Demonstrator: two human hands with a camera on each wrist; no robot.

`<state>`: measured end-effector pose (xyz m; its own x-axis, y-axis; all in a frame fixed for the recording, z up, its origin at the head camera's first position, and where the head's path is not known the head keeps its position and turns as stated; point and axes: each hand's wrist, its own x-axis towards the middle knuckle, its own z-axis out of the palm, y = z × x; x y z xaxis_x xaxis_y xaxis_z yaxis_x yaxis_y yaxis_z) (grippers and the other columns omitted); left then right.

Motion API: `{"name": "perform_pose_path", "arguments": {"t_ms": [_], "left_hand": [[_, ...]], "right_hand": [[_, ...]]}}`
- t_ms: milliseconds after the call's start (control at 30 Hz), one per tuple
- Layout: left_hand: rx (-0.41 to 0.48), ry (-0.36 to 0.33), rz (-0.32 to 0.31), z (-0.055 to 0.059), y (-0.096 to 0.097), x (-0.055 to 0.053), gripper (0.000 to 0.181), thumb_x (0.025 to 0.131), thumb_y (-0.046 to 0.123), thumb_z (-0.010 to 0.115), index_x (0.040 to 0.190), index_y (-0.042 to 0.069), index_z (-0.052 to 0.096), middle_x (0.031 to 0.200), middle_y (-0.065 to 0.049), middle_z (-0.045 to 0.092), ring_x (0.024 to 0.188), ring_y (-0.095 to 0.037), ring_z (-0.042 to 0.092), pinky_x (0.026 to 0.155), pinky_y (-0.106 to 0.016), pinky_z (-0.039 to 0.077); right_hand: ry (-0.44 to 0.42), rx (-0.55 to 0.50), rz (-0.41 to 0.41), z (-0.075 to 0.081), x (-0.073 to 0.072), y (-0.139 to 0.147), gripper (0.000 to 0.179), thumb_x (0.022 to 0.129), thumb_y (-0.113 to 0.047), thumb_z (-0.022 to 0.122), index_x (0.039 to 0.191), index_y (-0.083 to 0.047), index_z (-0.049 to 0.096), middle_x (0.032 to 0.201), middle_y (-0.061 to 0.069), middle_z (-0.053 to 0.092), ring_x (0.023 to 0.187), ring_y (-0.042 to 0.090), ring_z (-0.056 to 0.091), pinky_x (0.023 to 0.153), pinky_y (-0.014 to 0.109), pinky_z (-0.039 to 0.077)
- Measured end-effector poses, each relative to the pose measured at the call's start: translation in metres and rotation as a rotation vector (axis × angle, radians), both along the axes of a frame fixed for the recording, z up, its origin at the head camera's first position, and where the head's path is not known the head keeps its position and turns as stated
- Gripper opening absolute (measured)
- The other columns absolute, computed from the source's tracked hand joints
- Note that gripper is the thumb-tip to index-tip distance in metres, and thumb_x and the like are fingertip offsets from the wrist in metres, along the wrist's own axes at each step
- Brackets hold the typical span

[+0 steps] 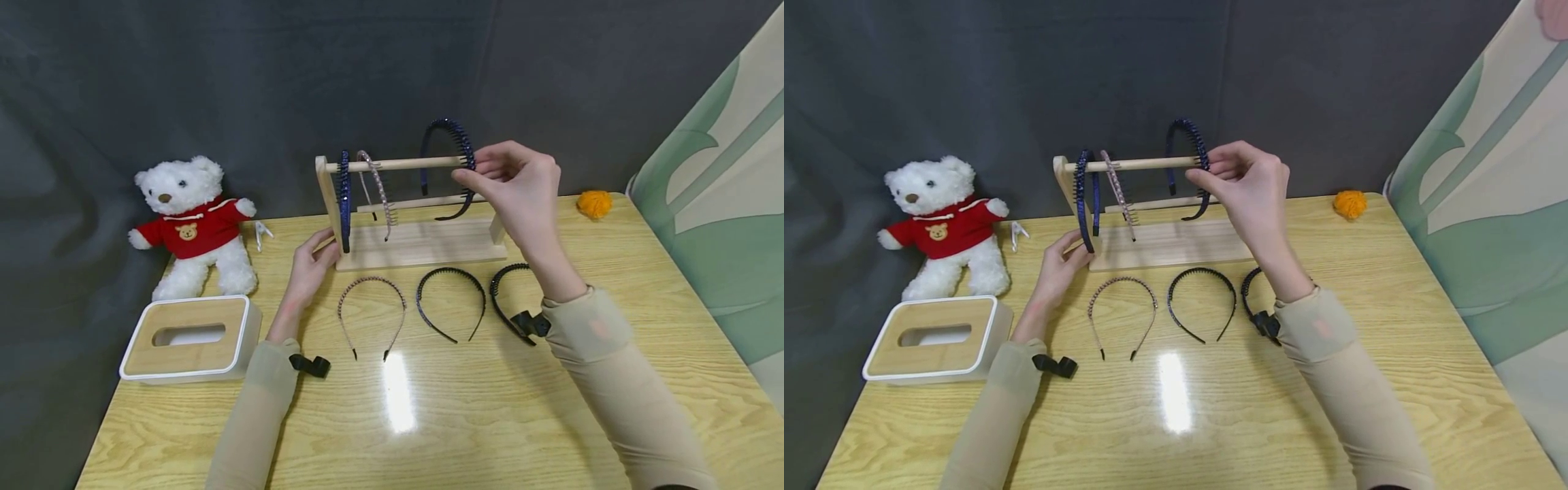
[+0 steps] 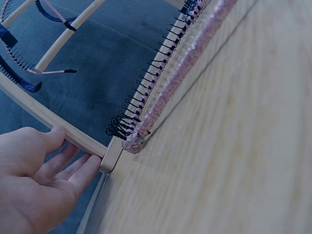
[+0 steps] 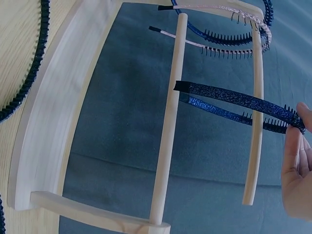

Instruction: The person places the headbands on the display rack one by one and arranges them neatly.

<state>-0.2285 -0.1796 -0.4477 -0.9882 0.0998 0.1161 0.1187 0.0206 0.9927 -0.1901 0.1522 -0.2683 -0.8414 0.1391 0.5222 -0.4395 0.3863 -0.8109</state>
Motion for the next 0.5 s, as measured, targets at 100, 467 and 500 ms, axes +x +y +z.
{"name": "perform_pose_path", "arguments": {"t_ms": [100,467,500], "left_hand": [[0.003,0.002,-0.004,0.001,0.001,0.001,0.043,0.111,-0.002,0.054,0.153,-0.009,0.05,0.157,-0.025,0.049,0.137,-0.043,0.057,0.11,-0.032,0.056],[-0.001,-0.001,0.004,0.003,0.001,0.002,0.043,0.11,-0.004,0.053,0.153,-0.011,0.049,0.156,-0.028,0.049,0.136,-0.044,0.057,0.109,-0.032,0.056],[-0.005,0.0,0.003,0.003,0.001,0.002,0.043,0.11,-0.004,0.054,0.153,-0.01,0.049,0.157,-0.028,0.049,0.136,-0.044,0.057,0.109,-0.032,0.056]], "right_hand": [[0.004,0.012,0.002,-0.001,-0.001,-0.004,0.027,0.084,-0.014,0.095,0.101,0.001,0.081,0.083,-0.001,0.075,0.074,0.012,0.07,0.073,0.017,0.061],[0.024,0.088,-0.002,-0.003,-0.008,-0.02,0.027,0.086,-0.019,0.094,0.103,-0.001,0.082,0.086,0.005,0.077,0.073,0.008,0.07,0.07,0.017,0.06],[0.027,0.096,-0.004,-0.004,-0.008,-0.022,0.027,0.087,-0.02,0.094,0.103,-0.001,0.082,0.086,0.005,0.077,0.073,0.007,0.07,0.07,0.017,0.06]]}}
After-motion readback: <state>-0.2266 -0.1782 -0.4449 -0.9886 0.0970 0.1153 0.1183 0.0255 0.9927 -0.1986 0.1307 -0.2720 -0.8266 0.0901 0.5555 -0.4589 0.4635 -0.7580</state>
